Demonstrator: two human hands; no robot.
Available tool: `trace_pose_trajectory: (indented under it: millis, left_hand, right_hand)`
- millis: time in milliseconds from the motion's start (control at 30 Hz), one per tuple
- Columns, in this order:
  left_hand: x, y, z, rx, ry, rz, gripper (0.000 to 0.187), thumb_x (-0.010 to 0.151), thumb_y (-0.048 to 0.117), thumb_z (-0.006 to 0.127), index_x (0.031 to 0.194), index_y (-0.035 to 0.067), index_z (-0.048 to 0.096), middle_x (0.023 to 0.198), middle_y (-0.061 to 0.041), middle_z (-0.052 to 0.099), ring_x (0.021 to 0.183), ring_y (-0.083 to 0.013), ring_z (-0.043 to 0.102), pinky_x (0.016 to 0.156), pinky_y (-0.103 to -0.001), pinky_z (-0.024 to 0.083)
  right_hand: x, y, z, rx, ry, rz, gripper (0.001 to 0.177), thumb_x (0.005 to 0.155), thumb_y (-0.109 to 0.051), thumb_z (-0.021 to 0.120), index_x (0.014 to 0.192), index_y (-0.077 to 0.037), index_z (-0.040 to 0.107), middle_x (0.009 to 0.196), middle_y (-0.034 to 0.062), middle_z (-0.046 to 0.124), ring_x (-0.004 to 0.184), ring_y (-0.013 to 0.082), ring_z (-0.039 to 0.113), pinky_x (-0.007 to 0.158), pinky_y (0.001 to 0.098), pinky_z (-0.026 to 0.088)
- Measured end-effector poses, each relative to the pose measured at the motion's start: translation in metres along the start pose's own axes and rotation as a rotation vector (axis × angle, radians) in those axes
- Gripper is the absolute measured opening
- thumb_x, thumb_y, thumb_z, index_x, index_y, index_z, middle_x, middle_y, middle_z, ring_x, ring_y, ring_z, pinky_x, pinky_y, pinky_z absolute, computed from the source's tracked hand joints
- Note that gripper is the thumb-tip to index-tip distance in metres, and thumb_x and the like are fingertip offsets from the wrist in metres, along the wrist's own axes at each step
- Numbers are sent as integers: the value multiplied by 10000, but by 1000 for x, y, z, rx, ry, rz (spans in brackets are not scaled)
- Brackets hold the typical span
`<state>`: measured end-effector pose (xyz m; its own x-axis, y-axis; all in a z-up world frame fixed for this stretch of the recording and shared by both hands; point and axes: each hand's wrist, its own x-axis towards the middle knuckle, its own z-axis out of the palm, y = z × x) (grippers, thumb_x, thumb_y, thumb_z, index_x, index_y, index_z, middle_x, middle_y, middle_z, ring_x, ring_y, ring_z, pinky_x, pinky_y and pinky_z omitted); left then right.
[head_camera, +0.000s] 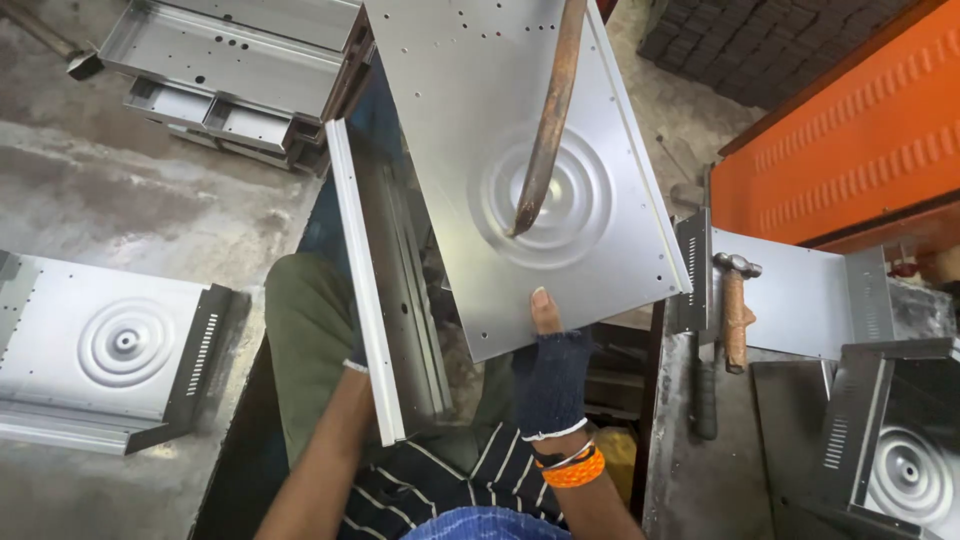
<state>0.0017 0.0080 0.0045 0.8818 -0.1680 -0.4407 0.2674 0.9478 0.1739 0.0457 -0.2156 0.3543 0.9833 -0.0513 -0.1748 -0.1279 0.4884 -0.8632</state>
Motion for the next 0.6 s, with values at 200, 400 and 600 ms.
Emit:
trace_pose_trajectory:
  millis: [200, 400, 600]
  left_hand:
    - [7, 35, 3, -8, 7, 48, 431, 1003, 452, 499, 1198, 88, 622, 895, -58, 639, 727, -181, 637, 613, -335, 537]
    - [21, 101, 56, 9, -8, 109, 410, 1010, 446, 490, 1174, 94, 624, 838, -42, 618, 669, -166, 617, 561, -316, 520]
    - [24, 93, 101, 38, -30, 139, 393, 1016, 440, 481, 1149, 101, 626, 781, -26, 597, 610, -151, 597, 510, -296, 503]
  right_hand:
    - [2, 11, -11, -36, 8, -9, 323, 972, -183, 666, 1239, -10, 609, 1152, 29, 643, 1041, 132, 603, 919, 330, 516]
    - [1, 4, -10, -109, -31, -79, 299, 985, -187, 652, 1232, -22, 615, 1157, 24, 643, 1023, 119, 600, 900, 317, 519]
    - [-1, -6, 4, -70, 42, -3, 323, 952, -197, 674, 1227, -36, 617, 1119, 18, 641, 993, 128, 601, 865, 322, 523]
